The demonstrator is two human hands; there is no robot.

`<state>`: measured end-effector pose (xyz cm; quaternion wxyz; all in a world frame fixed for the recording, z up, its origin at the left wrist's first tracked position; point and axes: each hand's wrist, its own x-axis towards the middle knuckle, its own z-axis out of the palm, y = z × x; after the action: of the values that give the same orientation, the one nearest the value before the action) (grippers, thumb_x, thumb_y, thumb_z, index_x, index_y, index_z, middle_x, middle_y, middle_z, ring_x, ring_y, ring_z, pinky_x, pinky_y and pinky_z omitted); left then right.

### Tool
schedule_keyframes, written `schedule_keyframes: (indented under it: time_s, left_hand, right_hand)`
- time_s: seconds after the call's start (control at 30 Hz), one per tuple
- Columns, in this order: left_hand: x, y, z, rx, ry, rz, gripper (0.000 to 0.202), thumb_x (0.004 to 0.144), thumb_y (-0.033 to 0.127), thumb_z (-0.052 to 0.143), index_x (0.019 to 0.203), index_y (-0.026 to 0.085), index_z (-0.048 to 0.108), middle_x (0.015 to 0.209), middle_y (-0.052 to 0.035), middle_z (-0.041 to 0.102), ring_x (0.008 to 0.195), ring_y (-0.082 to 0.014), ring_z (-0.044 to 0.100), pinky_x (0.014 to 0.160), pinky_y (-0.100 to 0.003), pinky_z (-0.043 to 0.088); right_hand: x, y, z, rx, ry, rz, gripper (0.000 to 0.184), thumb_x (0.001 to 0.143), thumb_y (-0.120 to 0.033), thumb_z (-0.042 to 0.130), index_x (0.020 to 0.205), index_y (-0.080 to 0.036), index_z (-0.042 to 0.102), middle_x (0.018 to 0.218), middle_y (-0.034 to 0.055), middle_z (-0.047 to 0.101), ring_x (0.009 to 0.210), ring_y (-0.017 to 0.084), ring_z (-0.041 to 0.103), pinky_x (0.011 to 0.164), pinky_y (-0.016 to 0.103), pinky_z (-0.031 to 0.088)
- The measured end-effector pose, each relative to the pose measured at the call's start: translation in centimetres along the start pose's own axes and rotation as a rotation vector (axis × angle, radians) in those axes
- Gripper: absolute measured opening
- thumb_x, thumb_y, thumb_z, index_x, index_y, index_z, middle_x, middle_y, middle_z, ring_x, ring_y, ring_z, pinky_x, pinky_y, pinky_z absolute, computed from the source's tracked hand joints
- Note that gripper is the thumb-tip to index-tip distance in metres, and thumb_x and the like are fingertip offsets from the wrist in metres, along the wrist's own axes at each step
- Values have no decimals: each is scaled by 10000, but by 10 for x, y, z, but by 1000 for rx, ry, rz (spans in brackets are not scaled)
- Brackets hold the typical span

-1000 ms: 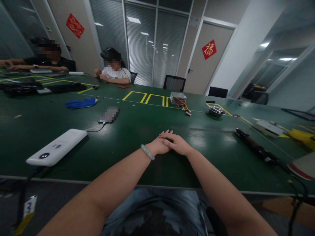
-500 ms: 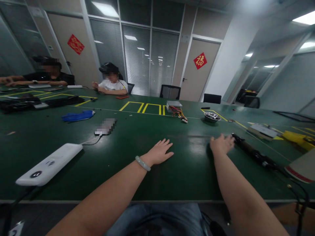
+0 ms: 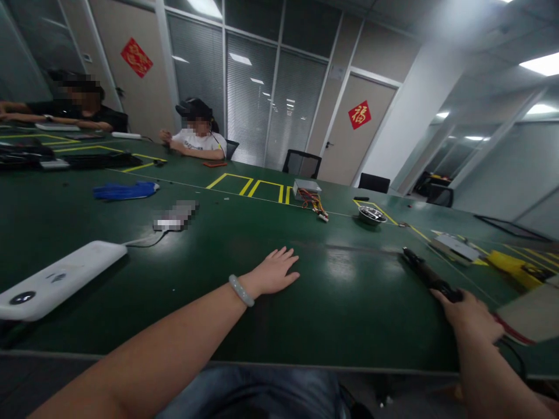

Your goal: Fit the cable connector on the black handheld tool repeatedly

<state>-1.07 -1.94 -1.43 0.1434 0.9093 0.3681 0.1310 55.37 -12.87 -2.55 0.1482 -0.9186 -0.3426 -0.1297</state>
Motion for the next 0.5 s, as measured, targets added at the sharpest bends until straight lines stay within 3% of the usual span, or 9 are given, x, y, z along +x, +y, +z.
schedule_keyframes:
  time_s: [0.1, 0.23, 0.4, 0.5]
  left_hand:
    - [0, 1, -1, 6, -3, -7, 636, 944, 601, 269, 1465, 238, 296, 1552, -65, 203, 1436, -265, 128, 1153, -453, 123]
    - [-2, 2, -2, 4, 4, -1, 639, 944, 600, 267, 1462, 228, 306, 1549, -68, 212, 1435, -265, 136, 1154, -452, 130]
    - [-3, 2, -1, -2, 7, -5, 649, 943, 609, 241, 1464, 226, 307, 1546, -70, 218, 1433, -273, 140, 1149, -464, 143]
    - [-2, 1, 1, -5, 30, -4, 686, 941, 620, 212, 1481, 200, 261, 1550, -85, 196, 1437, -275, 108, 1150, -474, 137]
  right_hand:
    - [-3, -6, -3, 14, 12, 107, 850, 625, -749, 497, 1333, -280, 499, 1227, 267, 529, 1088, 494, 513, 745, 620, 364]
    - [-12, -10, -8, -10, 12, 86, 824, 635, -764, 494, 1311, -294, 529, 1167, 251, 574, 1038, 471, 547, 727, 593, 389]
    - [-42, -17, -18, -54, -36, -64, 805, 709, -804, 371, 1300, -278, 521, 1140, 198, 593, 985, 427, 580, 742, 557, 419]
    - [-76, -38, -28, -28, -88, -213, 705, 761, -759, 372, 1285, -307, 509, 1165, 138, 586, 991, 366, 593, 755, 492, 431]
